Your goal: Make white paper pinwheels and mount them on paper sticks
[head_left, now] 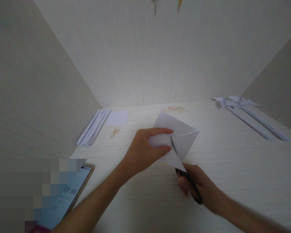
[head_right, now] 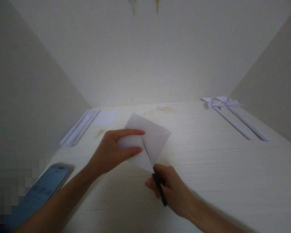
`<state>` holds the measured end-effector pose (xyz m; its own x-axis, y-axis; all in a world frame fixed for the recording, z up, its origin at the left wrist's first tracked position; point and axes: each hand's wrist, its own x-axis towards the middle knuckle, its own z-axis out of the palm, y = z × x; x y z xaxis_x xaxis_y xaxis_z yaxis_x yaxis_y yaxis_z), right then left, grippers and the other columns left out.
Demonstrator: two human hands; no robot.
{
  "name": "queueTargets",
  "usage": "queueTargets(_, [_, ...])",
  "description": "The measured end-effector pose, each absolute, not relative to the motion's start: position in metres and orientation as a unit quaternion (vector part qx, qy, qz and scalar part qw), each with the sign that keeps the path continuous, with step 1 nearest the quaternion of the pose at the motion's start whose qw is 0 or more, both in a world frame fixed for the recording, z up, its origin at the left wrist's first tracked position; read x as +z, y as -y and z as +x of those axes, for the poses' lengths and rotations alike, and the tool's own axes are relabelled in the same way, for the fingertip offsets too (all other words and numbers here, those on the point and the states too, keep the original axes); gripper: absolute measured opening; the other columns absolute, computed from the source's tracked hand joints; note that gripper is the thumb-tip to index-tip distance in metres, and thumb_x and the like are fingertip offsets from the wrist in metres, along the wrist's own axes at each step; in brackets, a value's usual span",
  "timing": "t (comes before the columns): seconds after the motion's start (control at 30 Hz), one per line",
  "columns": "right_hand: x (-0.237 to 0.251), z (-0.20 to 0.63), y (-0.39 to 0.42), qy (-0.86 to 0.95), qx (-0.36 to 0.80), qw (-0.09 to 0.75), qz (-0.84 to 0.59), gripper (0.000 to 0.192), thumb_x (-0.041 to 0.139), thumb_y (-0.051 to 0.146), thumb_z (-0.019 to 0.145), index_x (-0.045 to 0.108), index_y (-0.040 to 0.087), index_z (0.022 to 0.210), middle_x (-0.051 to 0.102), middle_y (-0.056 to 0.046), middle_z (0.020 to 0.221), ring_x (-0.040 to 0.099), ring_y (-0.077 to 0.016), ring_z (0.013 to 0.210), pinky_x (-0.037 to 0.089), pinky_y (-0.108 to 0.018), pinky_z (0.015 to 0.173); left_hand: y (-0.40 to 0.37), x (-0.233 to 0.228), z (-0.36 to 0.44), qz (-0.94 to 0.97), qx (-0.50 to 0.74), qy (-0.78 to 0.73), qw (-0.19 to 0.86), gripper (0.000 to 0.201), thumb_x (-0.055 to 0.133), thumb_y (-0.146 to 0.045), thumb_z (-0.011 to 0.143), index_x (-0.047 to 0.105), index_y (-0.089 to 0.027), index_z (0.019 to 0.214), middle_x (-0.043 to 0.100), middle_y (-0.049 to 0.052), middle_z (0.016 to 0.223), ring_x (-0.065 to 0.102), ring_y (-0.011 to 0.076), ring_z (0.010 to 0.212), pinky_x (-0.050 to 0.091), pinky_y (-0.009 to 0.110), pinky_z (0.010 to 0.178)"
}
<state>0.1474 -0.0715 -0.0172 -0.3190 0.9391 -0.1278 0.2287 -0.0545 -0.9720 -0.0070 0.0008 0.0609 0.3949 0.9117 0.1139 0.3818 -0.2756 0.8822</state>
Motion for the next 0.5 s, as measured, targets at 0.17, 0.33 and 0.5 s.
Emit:
queueTargets(0.17, [-0.0183,0.1474,0.0716,0.605,0.538,0.327,-0.487,0.047,0.042,0.064,0.071,0.038,0.019,0.058,0.036,0.004,0.049,0.032,-0.0085,0.046,0.025,-0.022,0.042,-0.0006,0.0613,-0.0065,0.728,0.328,-0.444,0.407,0.034,0.064,-0.017,0.060,0.066,-0.021,0.094,0.067,0.003,0.096,0.062,0.0187,0.081,0.050,0.023,0.061])
queueTargets(0.33, [-0.0172,0.1468,0.0710,0.602,0.540,0.325,-0.490,0.045,0.044,0.061,0.071,0.036,0.019,0.056,0.035,0.005,0.048,0.032,-0.0084,0.045,0.025,-0.022,0.041,-0.0007,0.0606,-0.0066,0.729,0.325,-0.444,0.408,0.034,0.064,-0.018,0.060,0.066,-0.021,0.094,0.067,0.003,0.096,0.062,0.0182,0.079,0.050,0.023,0.059])
queueTargets(0.5, [-0.0157,0.1459,0.0708,0.601,0.542,0.334,-0.483,0.051,0.040,0.069,0.068,0.036,0.019,0.054,0.034,0.005,0.047,0.031,-0.0082,0.045,0.025,-0.021,0.040,-0.0012,0.0597,-0.0074,0.732,0.330,-0.437,0.405,0.034,0.064,-0.018,0.060,0.066,-0.021,0.094,0.067,0.002,0.096,0.062,0.0176,0.080,0.049,0.022,0.060])
